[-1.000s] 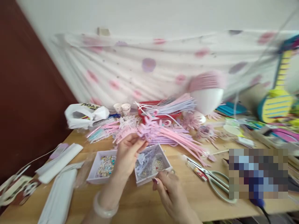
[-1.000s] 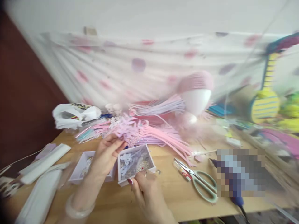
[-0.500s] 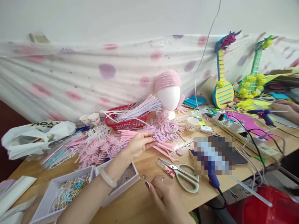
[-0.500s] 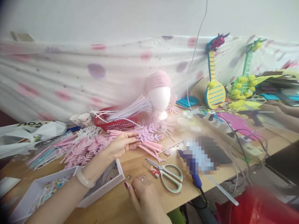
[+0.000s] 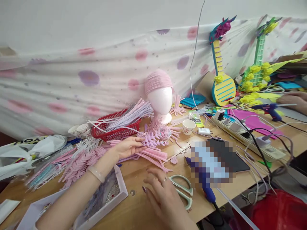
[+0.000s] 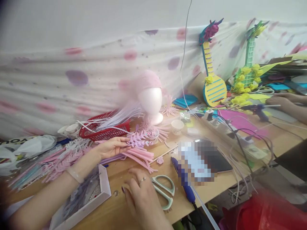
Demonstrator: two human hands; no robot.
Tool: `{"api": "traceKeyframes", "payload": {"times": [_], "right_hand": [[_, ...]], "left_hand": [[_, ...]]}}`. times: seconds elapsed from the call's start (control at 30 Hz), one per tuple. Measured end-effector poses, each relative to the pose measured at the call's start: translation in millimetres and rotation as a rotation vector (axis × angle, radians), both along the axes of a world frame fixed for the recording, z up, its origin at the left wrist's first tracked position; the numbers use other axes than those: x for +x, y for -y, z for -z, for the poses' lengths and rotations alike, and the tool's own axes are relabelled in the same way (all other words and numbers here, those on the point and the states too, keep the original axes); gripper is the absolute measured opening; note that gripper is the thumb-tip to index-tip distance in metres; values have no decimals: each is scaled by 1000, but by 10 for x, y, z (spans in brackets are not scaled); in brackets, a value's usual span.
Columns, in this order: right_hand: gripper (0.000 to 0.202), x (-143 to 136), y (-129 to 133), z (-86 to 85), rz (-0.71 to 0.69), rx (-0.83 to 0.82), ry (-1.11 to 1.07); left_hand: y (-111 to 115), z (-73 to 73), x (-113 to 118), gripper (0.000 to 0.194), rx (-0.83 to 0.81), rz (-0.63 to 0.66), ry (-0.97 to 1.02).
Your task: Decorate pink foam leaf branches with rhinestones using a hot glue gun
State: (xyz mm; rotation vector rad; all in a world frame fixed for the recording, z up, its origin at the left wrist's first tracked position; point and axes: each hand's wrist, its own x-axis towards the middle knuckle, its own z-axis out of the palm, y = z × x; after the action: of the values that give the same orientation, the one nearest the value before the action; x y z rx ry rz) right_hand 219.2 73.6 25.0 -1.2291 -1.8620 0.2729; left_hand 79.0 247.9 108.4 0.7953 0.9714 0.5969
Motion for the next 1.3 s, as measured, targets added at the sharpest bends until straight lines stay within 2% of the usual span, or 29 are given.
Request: {"api": "traceKeyframes", "payload": {"times": [0.17, 0.3, 0.43, 0.6, 0.7, 0.77, 0.9, 1.07, 1.3], "right_hand": [[16, 137, -232, -96, 137, -3, 122], [14, 131, -262, -46, 116, -63, 57], [14, 76, -222, -28, 75, -57, -5], [16, -36, -135, -65, -38, -44, 4], [15, -126, -72, -55, -108, -30, 8], [15, -171, -42, -32, -122, -28, 15], [14, -201, -15, 15, -129, -38, 57], [12, -203, -12, 46, -127, -11, 117], [11, -243, -33, 92, -119, 77, 175]], "left_hand": [[-222, -148, -251, 27, 67, -79, 26], [-327, -191, -387, 30, 130, -157, 81], [-313, -145, -349, 28, 103, -79, 84], [-202, 45, 11, 24, -1, 112, 54], [-162, 161, 294, 13, -52, 176, 42], [-143, 232, 472, 18, -82, 196, 32], [-65, 394, 804, 34, -97, 149, 47], [43, 573, 1186, 35, -85, 56, 55], [29, 741, 1630, 36, -51, 9, -7]]}}
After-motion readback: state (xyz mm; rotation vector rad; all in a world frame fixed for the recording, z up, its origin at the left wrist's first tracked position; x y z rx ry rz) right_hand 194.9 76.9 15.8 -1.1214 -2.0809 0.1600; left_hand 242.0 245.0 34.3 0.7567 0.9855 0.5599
